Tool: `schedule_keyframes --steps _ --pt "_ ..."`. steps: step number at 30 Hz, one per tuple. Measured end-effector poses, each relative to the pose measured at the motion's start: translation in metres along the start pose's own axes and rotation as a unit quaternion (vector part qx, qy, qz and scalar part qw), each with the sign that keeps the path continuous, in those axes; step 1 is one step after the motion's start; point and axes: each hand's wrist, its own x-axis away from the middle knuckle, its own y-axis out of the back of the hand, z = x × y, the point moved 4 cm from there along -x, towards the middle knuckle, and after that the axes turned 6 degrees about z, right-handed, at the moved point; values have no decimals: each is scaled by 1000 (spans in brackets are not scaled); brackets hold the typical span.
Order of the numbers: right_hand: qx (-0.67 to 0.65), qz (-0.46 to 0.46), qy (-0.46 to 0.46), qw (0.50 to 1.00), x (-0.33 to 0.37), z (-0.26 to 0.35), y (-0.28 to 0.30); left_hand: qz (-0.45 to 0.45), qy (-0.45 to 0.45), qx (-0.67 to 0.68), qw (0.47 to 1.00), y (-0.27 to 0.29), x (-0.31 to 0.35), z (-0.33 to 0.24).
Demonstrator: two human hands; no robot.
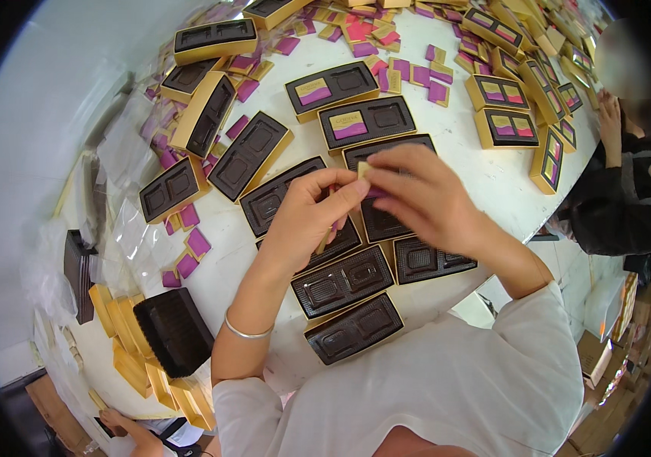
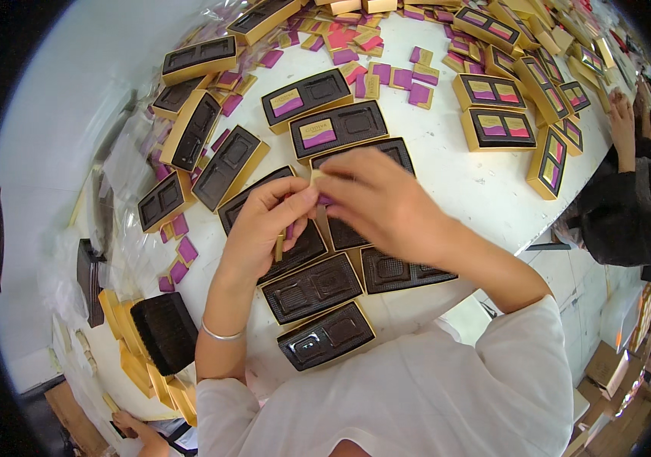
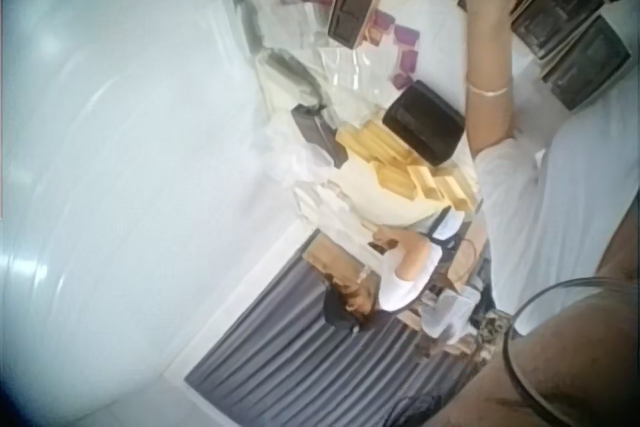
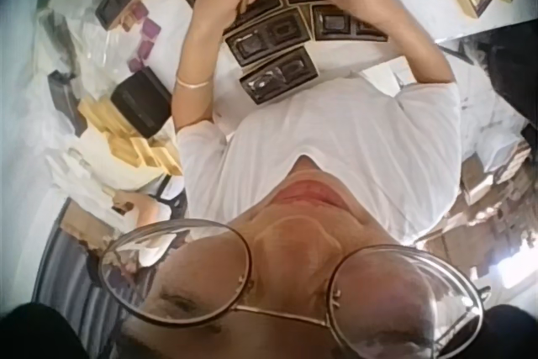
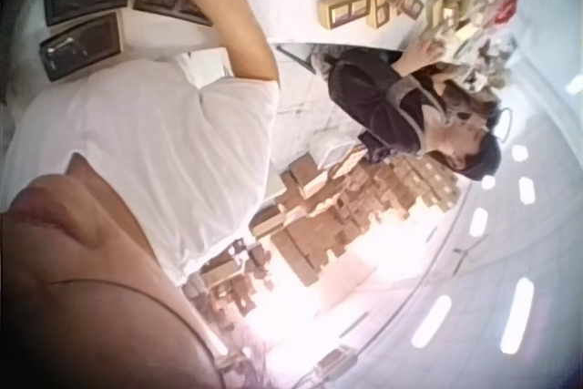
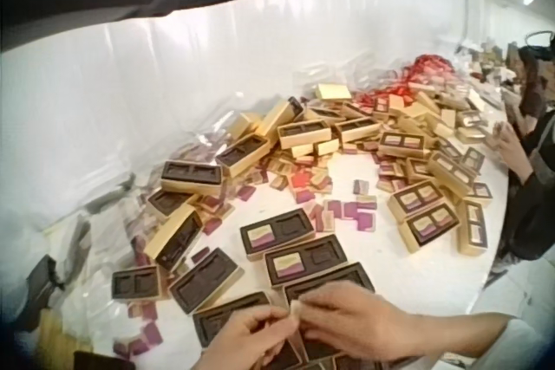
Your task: The person assembles cosmetic compacts by placing small pink and gold inserts into black plastic trays and then closing them with gold lids. The person handles the components one at a time on a white table.
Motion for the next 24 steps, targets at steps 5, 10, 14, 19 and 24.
schedule_keyframes --steps 5,10,14,19,24 --pt "-56 88 -42 994 -6 -42 -10 -31 -64 1 998 17 6 -26" --pt "-13 149 -2 989 -6 -45 -13 -15 -98 85 991 24 10 -30" --pt "102 143 82 981 -2 -36 -19 6 -78 122 989 19 8 -26" --pt "205 250 56 945 -12 -17 -23 58 -53 196 977 14 3 -16" --pt "120 164 49 978 -11 -33 -24 48 -58 186 980 14 5 -21"
